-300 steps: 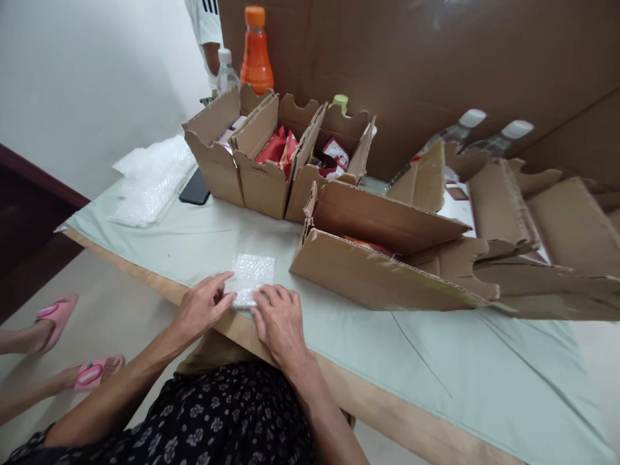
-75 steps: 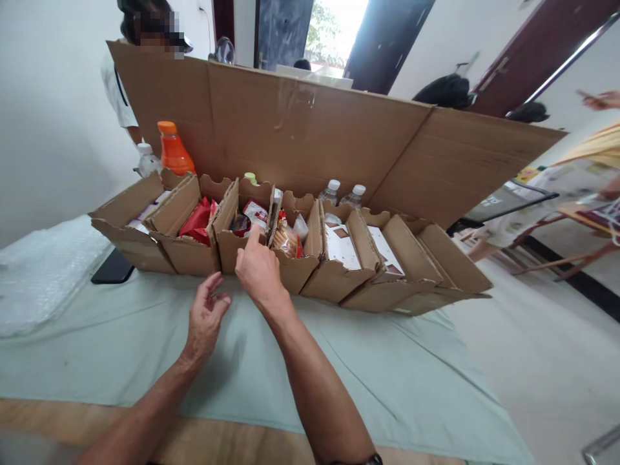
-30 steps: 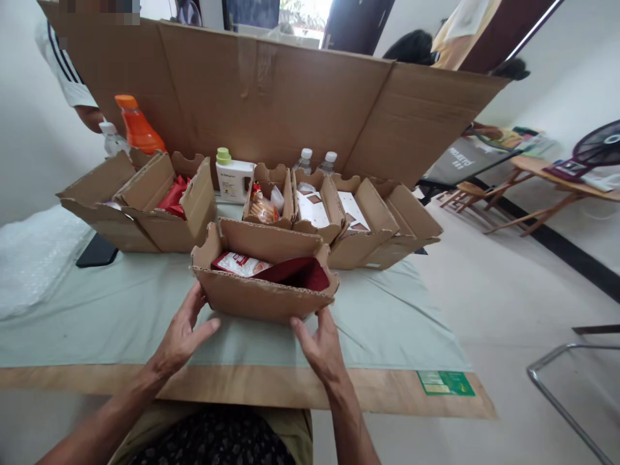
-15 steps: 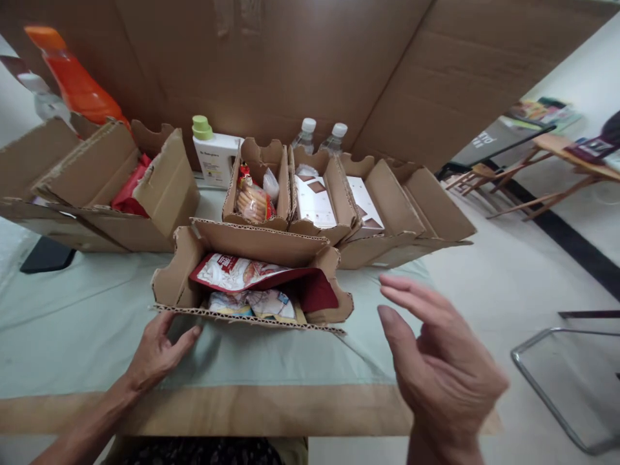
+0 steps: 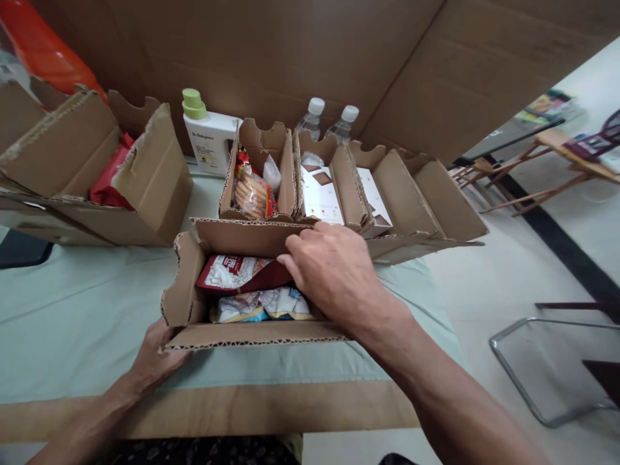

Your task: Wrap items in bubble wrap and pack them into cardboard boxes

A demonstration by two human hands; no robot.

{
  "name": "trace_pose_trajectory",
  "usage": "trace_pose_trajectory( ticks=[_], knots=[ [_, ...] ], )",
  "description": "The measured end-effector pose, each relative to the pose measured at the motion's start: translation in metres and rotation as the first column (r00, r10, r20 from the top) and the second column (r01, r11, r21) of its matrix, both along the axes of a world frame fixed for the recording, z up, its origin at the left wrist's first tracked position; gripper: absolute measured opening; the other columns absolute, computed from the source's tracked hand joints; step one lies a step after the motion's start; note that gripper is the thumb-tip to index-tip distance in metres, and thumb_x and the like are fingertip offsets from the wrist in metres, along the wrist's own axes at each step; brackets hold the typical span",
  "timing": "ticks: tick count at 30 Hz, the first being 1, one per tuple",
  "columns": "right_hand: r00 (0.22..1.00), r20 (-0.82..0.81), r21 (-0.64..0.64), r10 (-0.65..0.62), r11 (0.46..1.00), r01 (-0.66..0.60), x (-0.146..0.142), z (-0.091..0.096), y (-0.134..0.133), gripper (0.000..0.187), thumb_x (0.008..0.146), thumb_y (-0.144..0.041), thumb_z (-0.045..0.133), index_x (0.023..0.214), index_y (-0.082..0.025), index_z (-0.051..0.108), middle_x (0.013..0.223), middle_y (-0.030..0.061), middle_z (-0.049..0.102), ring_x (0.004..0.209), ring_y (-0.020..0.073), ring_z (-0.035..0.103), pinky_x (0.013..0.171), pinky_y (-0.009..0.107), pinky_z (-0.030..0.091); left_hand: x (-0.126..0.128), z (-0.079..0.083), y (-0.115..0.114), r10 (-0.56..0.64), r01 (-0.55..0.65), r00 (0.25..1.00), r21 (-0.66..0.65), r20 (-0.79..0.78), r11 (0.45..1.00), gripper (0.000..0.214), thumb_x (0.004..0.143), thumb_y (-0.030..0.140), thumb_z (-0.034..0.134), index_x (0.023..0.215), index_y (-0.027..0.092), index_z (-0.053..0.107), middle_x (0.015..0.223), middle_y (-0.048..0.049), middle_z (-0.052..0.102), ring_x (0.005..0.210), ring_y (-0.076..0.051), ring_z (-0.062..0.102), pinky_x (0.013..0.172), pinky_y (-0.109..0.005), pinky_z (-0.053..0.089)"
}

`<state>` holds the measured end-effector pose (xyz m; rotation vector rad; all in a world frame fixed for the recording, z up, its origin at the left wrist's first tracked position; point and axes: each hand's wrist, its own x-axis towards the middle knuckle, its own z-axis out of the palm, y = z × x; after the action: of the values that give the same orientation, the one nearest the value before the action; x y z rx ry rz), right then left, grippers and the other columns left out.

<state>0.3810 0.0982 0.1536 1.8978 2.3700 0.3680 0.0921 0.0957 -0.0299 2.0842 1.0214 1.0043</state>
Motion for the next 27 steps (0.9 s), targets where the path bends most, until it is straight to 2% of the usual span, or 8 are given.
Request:
trace_pose_trajectory(
  ticks=[3, 5, 8, 12, 17, 21, 24, 27],
  knots=[
    [0.971, -0.236, 0.254, -0.033, 0.963, 0.094, 0.02, 0.005, -0.032, 0.031, 0.1, -0.042, 0.06, 0.081, -0.022, 0.073, 0.078, 0.0028, 0.075, 0.076, 0.0205, 0.067, 0.073, 0.034, 0.047, -0.001, -0.001, -0.002, -0.003, 0.002, 1.0, -0.061, -0.021, 0.998, 0.013, 0.086, 0.033, 0.061, 0.086, 0.023, 0.07, 0.078, -0.0043, 0.074, 0.075, -0.022, 0.071, 0.073, -0.033, 0.059],
    [0.893, -0.441, 0.38, -0.094, 0.881, 0.28, 0.036, 0.001, -0.065, 0.026, 0.099, -0.044, 0.062, 0.088, -0.023, 0.075, 0.086, 0.0026, 0.077, 0.078, 0.0198, 0.069, 0.078, 0.035, 0.051, -0.003, -0.002, -0.004, 0.016, -0.018, 1.0, -0.089, -0.019, 0.996, 0.016, 0.087, 0.035, 0.062, 0.093, 0.023, 0.071, 0.087, -0.0054, 0.076, 0.082, -0.023, 0.072, 0.079, -0.034, 0.06],
    [0.687, -0.677, 0.321, -0.263, 0.735, 0.597, 0.055, -0.025, -0.118, 0.025, 0.094, -0.049, 0.066, 0.091, -0.026, 0.075, 0.087, 0.0042, 0.078, 0.074, 0.0221, 0.07, 0.075, 0.037, 0.055, -0.006, -0.001, -0.005, 0.058, -0.057, 0.998, -0.102, 0.003, 0.993, 0.033, 0.088, 0.037, 0.065, 0.118, 0.022, 0.068, 0.116, -0.0103, 0.074, 0.107, -0.027, 0.071, 0.094, -0.039, 0.059],
    [0.49, -0.794, -0.075, -0.359, 0.858, 0.507, 0.05, -0.086, -0.147, 0.036, 0.081, -0.055, 0.071, 0.096, -0.023, 0.073, 0.085, 0.0062, 0.078, 0.067, 0.0242, 0.07, 0.06, 0.036, 0.055, 0.005, 0.007, -0.005, 0.061, -0.059, 0.998, -0.108, 0.013, 0.992, 0.06, 0.087, 0.039, 0.07, 0.142, 0.022, 0.055, 0.14, -0.0132, 0.063, 0.128, -0.031, 0.062, 0.103, -0.043, 0.055],
    [0.386, -0.832, -0.196, -0.399, 0.861, 0.469, 0.021, -0.129, -0.126, 0.036, 0.089, -0.054, 0.058, 0.09, -0.02, 0.069, 0.08, 0.0085, 0.077, 0.067, 0.0247, 0.071, 0.058, 0.035, 0.055, 0.031, 0.017, -0.005, 0.035, -0.021, 0.998, -0.22, 0.058, 0.975, 0.056, 0.09, 0.043, 0.066, 0.141, 0.023, 0.057, 0.128, -0.0115, 0.069, 0.115, -0.03, 0.067, 0.093, -0.042, 0.059],
    [0.358, -0.86, -0.126, -0.364, 0.832, 0.541, 0.018, -0.126, -0.139, 0.038, 0.091, -0.053, 0.058, 0.099, -0.019, 0.073, 0.091, 0.0112, 0.08, 0.075, 0.0275, 0.074, 0.066, 0.039, 0.061, 0.029, 0.011, -0.007, 0.054, -0.03, 0.996, -0.302, 0.071, 0.953, 0.056, 0.089, 0.042, 0.066, 0.14, 0.021, 0.057, 0.124, -0.0124, 0.07, 0.099, -0.027, 0.07, 0.07, -0.033, 0.06],
    [0.372, -0.883, 0.008, -0.286, 0.782, 0.623, 0.008, -0.112, -0.163, 0.031, 0.092, -0.047, 0.065, 0.108, -0.023, 0.075, 0.099, 0.0097, 0.081, 0.087, 0.0289, 0.076, 0.085, 0.045, 0.062, 0.017, 0.001, -0.016, 0.05, -0.029, 0.997, -0.311, 0.059, 0.95, 0.056, 0.088, 0.038, 0.067, 0.14, 0.019, 0.057, 0.128, -0.0137, 0.069, 0.11, -0.029, 0.069, 0.09, -0.041, 0.061],
    [0.275, -0.958, 0.03, -0.087, 0.918, 0.394, -0.018, -0.09, -0.179, 0.034, 0.093, -0.053, 0.065, 0.117, -0.032, 0.075, 0.103, 0.0073, 0.081, 0.096, 0.0308, 0.076, 0.088, 0.047, 0.062, 0.006, -0.003, -0.031, 0.03, -0.013, 0.998, -0.311, 0.05, 0.95, 0.059, 0.087, 0.033, 0.066, 0.143, 0.018, 0.054, 0.134, -0.0153, 0.068, 0.12, -0.03, 0.067, 0.108, -0.049, 0.053]
  ],
)
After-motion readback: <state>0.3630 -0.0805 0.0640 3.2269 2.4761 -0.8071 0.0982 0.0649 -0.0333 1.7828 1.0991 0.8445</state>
